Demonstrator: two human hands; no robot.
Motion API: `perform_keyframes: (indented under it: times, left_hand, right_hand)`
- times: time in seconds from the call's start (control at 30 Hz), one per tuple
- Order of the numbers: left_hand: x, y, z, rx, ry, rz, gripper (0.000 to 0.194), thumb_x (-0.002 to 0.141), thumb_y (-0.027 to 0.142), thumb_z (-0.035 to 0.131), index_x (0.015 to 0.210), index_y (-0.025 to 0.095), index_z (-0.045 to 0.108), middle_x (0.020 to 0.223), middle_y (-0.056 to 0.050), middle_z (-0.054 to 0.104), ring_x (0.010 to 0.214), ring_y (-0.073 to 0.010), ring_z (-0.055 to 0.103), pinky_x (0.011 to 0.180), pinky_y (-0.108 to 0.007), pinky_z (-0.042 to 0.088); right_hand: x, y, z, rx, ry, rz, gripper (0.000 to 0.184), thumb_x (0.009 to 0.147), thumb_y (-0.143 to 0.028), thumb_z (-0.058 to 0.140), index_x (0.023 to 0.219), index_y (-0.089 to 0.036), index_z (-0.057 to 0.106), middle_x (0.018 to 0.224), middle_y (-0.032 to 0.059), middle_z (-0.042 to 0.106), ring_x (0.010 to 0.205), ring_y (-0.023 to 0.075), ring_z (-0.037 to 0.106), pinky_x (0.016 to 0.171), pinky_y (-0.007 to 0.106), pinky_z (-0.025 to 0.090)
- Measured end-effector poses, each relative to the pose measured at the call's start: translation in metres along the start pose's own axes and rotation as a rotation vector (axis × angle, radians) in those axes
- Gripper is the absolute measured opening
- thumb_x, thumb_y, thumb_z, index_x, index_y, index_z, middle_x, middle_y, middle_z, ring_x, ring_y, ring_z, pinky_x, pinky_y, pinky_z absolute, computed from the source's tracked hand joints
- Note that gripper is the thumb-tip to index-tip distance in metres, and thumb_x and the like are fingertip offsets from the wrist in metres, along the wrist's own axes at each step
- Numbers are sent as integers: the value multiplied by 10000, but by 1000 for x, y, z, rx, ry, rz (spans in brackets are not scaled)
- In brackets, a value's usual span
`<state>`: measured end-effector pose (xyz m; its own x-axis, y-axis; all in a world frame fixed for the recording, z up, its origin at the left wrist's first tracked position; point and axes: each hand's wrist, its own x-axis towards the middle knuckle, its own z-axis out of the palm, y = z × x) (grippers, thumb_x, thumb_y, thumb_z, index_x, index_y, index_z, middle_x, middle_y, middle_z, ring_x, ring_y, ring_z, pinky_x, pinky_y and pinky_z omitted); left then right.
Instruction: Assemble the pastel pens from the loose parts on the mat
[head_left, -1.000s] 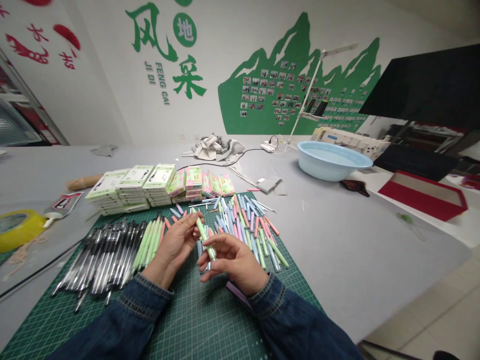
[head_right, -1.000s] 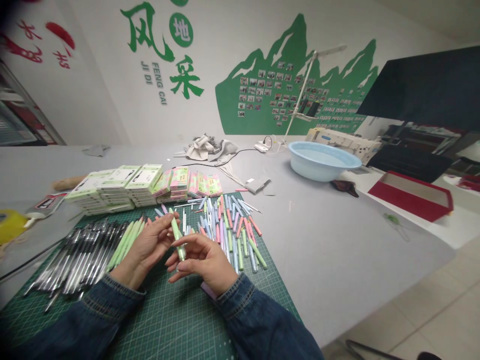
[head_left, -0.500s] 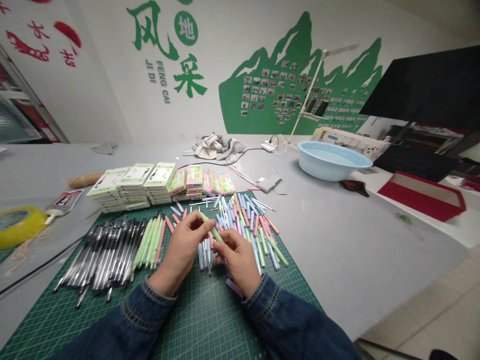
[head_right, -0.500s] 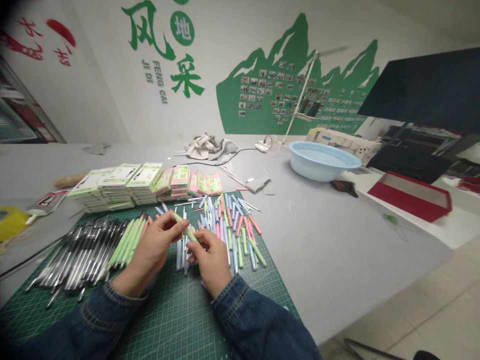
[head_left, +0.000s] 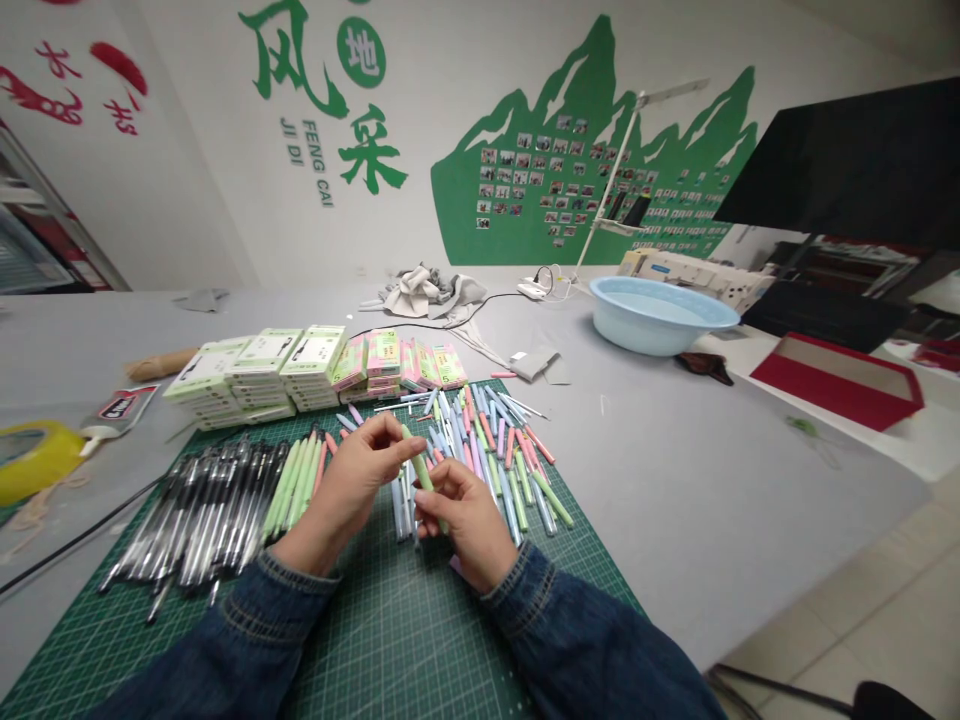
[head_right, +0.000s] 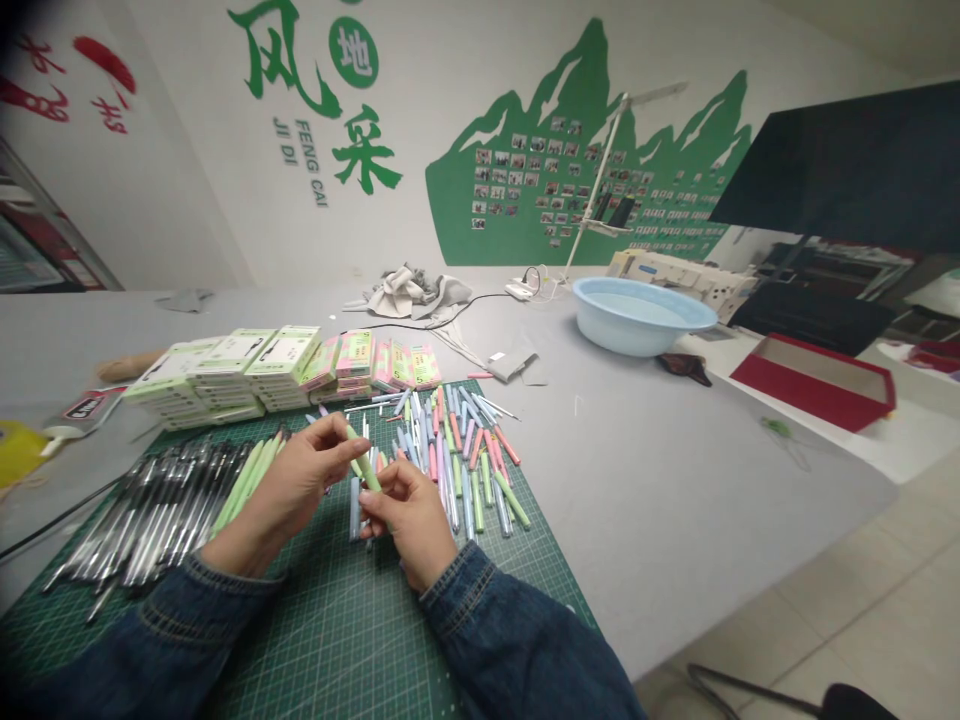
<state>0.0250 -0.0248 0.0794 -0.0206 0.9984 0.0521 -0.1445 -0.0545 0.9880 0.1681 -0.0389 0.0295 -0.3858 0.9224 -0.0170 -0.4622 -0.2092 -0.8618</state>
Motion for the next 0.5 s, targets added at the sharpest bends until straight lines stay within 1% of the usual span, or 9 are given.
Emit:
perform_keyframes:
  times: [0.1, 0.13, 0.17, 0.23, 0.3, 0.37, 0.4, 0.43, 0.5]
  left_hand:
    - [0, 2, 1, -3, -101, -54, 242, 723, 355, 729, 839, 183, 604, 690, 38, 511, 568, -80, 425, 504, -199, 300]
    - [0, 3, 1, 8, -135, -80, 246, 747, 375, 702, 868, 177, 619, 717, 24, 531, 582, -85, 438, 511, -202, 309]
    - [0, 3, 0, 26, -152, -94, 242, 765, 387, 680, 853, 168, 626, 699, 22, 529, 565, -81, 426, 500, -202, 298]
    - [1, 2, -1, 73, -120, -74, 240, 758, 378, 687, 726, 159, 593, 580, 52, 462, 488, -65, 352, 458, -199, 242]
    - [3, 1, 0, 111, -30, -18, 318, 712, 354, 732, 613, 168, 494, 494, 86, 364, 437, -52, 273, 432, -201, 186]
    - [4, 2, 3, 144, 30, 6, 373, 673, 345, 764, 597, 177, 441, 481, 96, 340, 430, -51, 270, 430, -199, 180]
    - [4, 3, 3, 151, 15, -2, 345, 678, 360, 758, 629, 180, 468, 492, 94, 352, 435, -55, 286, 433, -199, 190]
    - [3, 6, 3, 150, -29, -25, 298, 698, 381, 738, 687, 184, 515, 510, 89, 369, 445, -60, 304, 439, -199, 206]
    - [2, 11, -1, 129, -155, -89, 257, 749, 408, 684, 835, 184, 591, 564, 70, 415, 481, -74, 348, 462, -204, 246]
  right_hand:
    - [0, -1, 0, -2, 10, 2, 266, 669, -263, 752, 723, -174, 508, 554, -49, 603, 406, 59, 468, 444, 182, 427]
    - [0, -1, 0, -1, 10, 2, 262, 669, -261, 751, 721, -174, 509, 550, -51, 600, 407, 59, 467, 443, 180, 421]
    - [0, 0, 0, 1, 9, 4, 262, 667, -260, 751, 719, -174, 508, 547, -53, 596, 406, 58, 464, 440, 178, 416]
    - [0, 0, 0, 0, 7, 10, 269, 658, -257, 755, 712, -176, 504, 547, -55, 592, 412, 61, 468, 436, 177, 412]
    - [0, 0, 0, -7, 6, 15, 274, 652, -257, 757, 707, -177, 501, 553, -56, 590, 426, 65, 478, 437, 177, 415]
    - [0, 0, 0, -12, 11, 20, 272, 649, -255, 758, 709, -177, 504, 560, -56, 587, 442, 71, 491, 440, 178, 422]
    - [-1, 0, 0, -11, 18, 23, 272, 646, -253, 760, 711, -177, 507, 566, -55, 588, 449, 72, 497, 442, 179, 425]
    - [-1, 0, 0, -7, 26, 26, 273, 643, -251, 762, 712, -177, 508, 571, -54, 590, 453, 72, 499, 443, 178, 425]
    - [0, 1, -1, 3, 36, 30, 271, 642, -249, 762, 715, -176, 511, 577, -53, 592, 451, 69, 496, 447, 179, 427]
